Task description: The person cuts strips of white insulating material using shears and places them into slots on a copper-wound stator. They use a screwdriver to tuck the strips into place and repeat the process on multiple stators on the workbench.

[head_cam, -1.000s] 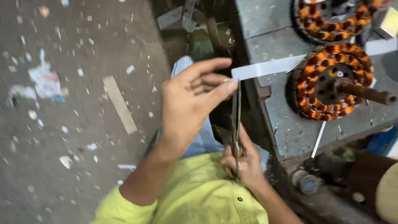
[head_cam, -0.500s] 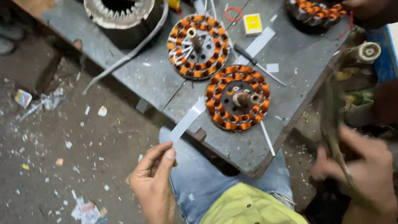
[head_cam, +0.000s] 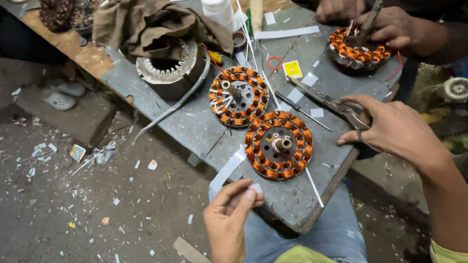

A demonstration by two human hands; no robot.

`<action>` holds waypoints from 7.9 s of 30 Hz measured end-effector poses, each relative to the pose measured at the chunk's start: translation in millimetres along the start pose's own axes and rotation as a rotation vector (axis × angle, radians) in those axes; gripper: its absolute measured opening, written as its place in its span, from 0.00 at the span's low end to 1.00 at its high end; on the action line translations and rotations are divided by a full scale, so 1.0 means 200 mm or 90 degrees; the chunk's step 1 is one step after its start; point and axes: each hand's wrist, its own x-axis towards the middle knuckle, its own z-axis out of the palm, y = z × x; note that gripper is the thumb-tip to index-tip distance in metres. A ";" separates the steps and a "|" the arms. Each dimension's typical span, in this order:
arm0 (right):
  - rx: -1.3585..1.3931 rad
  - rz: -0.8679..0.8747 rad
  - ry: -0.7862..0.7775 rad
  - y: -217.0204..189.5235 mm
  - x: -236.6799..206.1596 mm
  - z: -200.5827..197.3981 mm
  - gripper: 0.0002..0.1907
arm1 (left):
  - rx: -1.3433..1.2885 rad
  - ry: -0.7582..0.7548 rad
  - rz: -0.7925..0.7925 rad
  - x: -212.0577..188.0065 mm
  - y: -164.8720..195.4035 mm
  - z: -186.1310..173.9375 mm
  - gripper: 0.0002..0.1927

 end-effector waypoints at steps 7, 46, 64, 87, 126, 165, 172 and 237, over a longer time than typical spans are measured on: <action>0.040 -0.258 -0.005 0.12 0.08 0.03 0.39 | -0.031 -0.074 -0.064 0.00 0.01 0.09 0.14; 0.254 -0.359 0.318 -0.73 -0.59 0.50 0.08 | 0.430 -0.068 0.180 0.29 0.38 0.03 0.28; 0.417 -0.264 0.480 -0.28 -0.69 0.48 0.10 | 0.100 -0.078 0.277 -0.06 0.02 0.10 0.32; 0.291 -0.540 0.424 -0.21 -0.62 0.43 0.07 | 0.395 -0.243 0.426 -0.13 0.07 0.13 0.34; 0.076 -0.663 0.191 -0.16 -0.42 0.24 0.15 | 0.338 -0.289 0.241 0.02 0.19 0.17 0.17; 0.051 -0.622 0.209 -0.35 -0.56 0.08 0.15 | 0.377 -0.278 0.291 -0.07 0.21 0.19 0.22; 0.012 -0.577 0.191 -0.37 -0.55 0.07 0.14 | 0.393 -0.292 0.276 -0.05 0.19 0.17 0.22; 0.354 -0.219 0.272 -0.30 -0.22 0.34 0.09 | 0.022 -0.104 0.185 -0.12 -0.02 0.11 0.29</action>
